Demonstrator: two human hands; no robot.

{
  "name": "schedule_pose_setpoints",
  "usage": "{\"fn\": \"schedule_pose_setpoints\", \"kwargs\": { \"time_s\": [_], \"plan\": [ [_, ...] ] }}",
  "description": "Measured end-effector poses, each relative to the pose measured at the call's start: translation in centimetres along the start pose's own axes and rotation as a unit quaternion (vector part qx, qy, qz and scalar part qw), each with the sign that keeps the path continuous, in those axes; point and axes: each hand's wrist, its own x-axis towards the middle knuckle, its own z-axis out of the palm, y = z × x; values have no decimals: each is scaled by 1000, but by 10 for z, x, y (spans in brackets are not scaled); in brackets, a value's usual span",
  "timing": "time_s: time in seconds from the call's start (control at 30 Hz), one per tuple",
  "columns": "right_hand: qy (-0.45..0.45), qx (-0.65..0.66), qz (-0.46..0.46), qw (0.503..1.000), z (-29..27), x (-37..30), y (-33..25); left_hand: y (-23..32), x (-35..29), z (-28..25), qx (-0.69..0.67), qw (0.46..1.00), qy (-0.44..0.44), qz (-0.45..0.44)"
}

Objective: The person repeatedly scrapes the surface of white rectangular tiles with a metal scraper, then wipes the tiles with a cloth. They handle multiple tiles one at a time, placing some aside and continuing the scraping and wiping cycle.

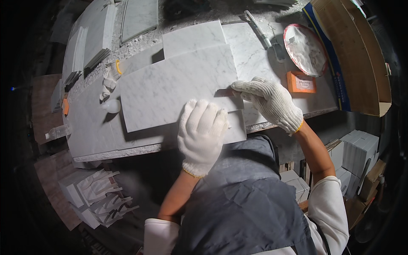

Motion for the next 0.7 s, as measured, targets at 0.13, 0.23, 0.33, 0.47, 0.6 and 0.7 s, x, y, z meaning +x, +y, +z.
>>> {"fn": "schedule_pose_setpoints", "kwargs": {
  "time_s": [0.13,0.23,0.33,0.47,0.6,0.7],
  "plan": [
    [22,95,-19,995,-4,22,1,2,0,-1,-8,999,12,-34],
    [-39,40,133,989,-7,28,8,2,5,-3,-36,999,22,-6],
    [-105,81,-44,990,-14,-8,15,1,10,-5,-14,1000,14,11],
    [-75,237,49,967,-23,-41,31,-2,5,-11,-81,997,-12,7],
    [55,399,278,872,-13,-71,26,-22,15,-14,-165,985,-47,-22],
    [114,412,284,858,5,-83,28,-42,47,-7,-108,994,-34,6]
  ]
}}
